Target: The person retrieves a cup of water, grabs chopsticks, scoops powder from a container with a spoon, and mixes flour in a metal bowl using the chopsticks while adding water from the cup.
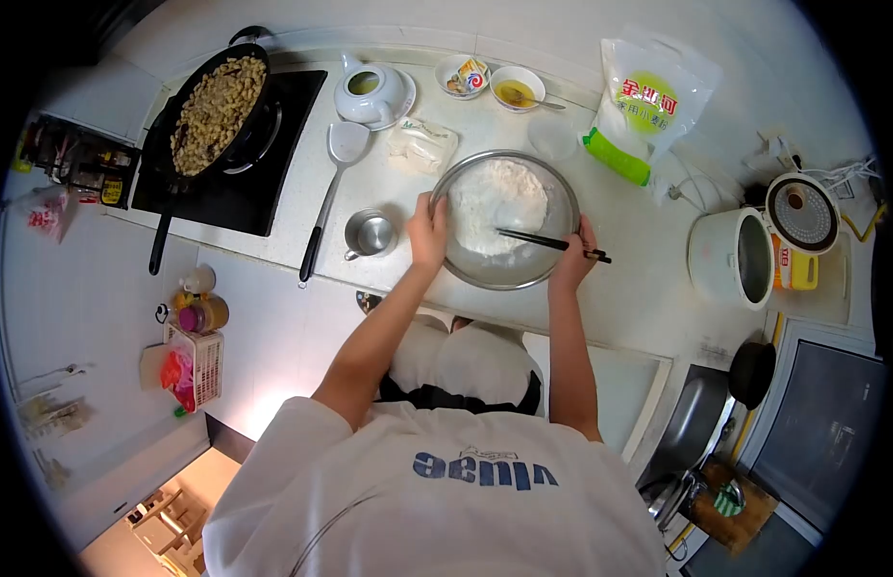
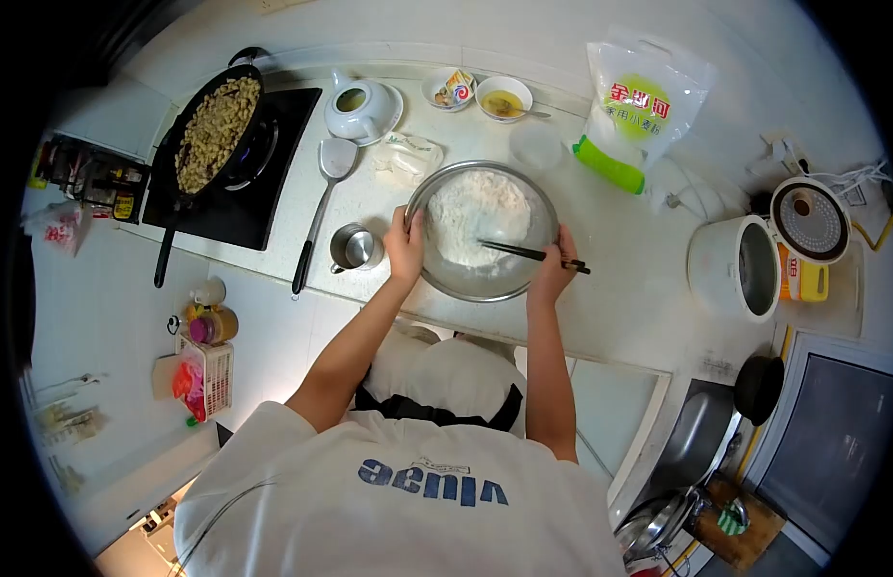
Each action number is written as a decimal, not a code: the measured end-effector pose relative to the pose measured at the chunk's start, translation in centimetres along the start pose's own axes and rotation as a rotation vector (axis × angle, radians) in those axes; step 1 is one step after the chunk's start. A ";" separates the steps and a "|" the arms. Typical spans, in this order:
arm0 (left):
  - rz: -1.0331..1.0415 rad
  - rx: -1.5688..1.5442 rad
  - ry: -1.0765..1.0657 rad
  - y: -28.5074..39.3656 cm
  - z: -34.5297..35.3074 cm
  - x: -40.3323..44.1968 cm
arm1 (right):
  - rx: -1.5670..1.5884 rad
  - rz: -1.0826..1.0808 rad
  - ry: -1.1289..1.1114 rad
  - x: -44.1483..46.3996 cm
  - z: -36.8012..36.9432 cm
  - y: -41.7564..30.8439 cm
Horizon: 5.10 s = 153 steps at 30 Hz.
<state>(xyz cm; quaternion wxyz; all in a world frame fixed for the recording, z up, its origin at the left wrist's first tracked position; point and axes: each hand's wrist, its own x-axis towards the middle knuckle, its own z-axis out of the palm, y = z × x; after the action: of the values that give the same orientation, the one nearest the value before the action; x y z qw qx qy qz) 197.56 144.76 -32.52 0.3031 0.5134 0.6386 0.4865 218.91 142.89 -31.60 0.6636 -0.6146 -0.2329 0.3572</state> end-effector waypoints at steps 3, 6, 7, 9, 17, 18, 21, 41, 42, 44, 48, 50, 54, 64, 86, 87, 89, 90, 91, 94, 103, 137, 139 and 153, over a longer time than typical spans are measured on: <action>0.015 0.007 0.049 -0.1 0.2 0.6 | 0.098 -0.034 -0.009 0.0 0.5 -0.4; -0.006 0.011 0.064 -1.0 0.2 0.4 | 0.058 -0.026 0.018 -0.4 0.4 0.1; 0.003 0.002 0.086 -1.0 0.3 0.4 | 0.040 -0.022 0.031 -0.1 0.8 0.1; 0.012 -0.010 0.118 -0.7 0.0 -0.2 | 0.077 -0.027 0.022 -0.7 0.7 -0.4; 0.050 -0.012 0.200 -1.3 -0.2 -1.4 | 0.047 -0.093 0.073 -1.5 0.6 0.2; 0.023 -0.011 0.183 -1.5 -0.2 -2.3 | -0.038 -0.100 0.102 -1.9 0.6 0.7; -0.012 -0.035 0.169 -1.4 0.2 -1.5 | -0.044 -0.107 0.113 -1.2 0.9 -0.4; -0.070 -0.006 0.153 -1.3 0.3 -2.3 | -0.120 -0.149 0.120 -0.8 0.2 1.3; -0.099 0.004 0.133 -1.2 -0.1 -2.7 | -0.085 -0.139 0.114 -1.3 0.0 1.1; -0.145 0.029 0.103 -1.2 -0.4 -2.9 | -0.002 -0.143 0.102 -1.2 0.3 0.4; -0.341 0.098 -0.138 -0.5 -1.9 -5.1 | -0.313 -0.075 -0.084 1.0 -0.8 -1.2; -0.310 0.141 -0.247 -2.3 -2.9 -6.3 | -0.475 0.012 -0.112 2.6 -0.5 -1.4; -0.309 0.107 -0.381 -1.8 -4.4 -7.5 | -0.276 -0.234 -0.268 5.2 0.6 1.4; 0.037 0.322 0.129 -8.6 -13.2 -5.8 | -0.426 -0.115 -0.707 1.8 -4.5 -4.7; -0.264 -0.184 -0.233 -1.9 -15.9 -6.1 | -0.479 -0.215 -0.691 -3.3 -6.8 -3.9; -0.232 -0.194 -0.236 -1.1 -15.6 -6.0 | -0.468 -0.222 -0.659 -3.5 -6.6 -3.9; -0.168 -0.213 -0.242 0.4 -15.0 -5.8 | -0.486 -0.247 -0.642 -3.9 -6.4 -3.8; -0.138 -0.162 -0.245 1.2 -14.8 -5.7 | -0.495 -0.260 -0.634 -4.0 -6.4 -3.8; -0.107 -0.112 -0.247 1.9 -14.5 -5.5 | -0.486 -0.263 -0.630 -4.0 -6.4 -3.5; -0.052 -0.037 -0.248 3.7 -13.8 -4.8 | -0.433 -0.272 -0.609 -3.9 -6.3 -2.0; 0.046 0.150 -0.252 5.3 -12.5 -3.6 | -0.516 -0.378 -0.644 -5.0 -3.9 -2.7; 0.083 0.301 -0.339 7.4 -11.9 -4.0 | -0.526 -0.662 -1.102 -6.5 -4.3 -3.4; 0.076 0.286 -0.331 7.3 -11.9 -4.0 | -0.542 -0.593 -1.093 -6.5 -4.3 -3.2; -0.066 0.058 -0.261 4.9 -13.0 -3.8 | -0.486 -0.499 -0.879 -5.2 -4.0 -2.9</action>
<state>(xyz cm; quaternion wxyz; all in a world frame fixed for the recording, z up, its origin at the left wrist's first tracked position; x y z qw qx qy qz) 188.94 137.18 -23.90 0.3846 0.5595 0.6241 0.3867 219.17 136.39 -28.66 0.4077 -0.4693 -0.7017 0.3479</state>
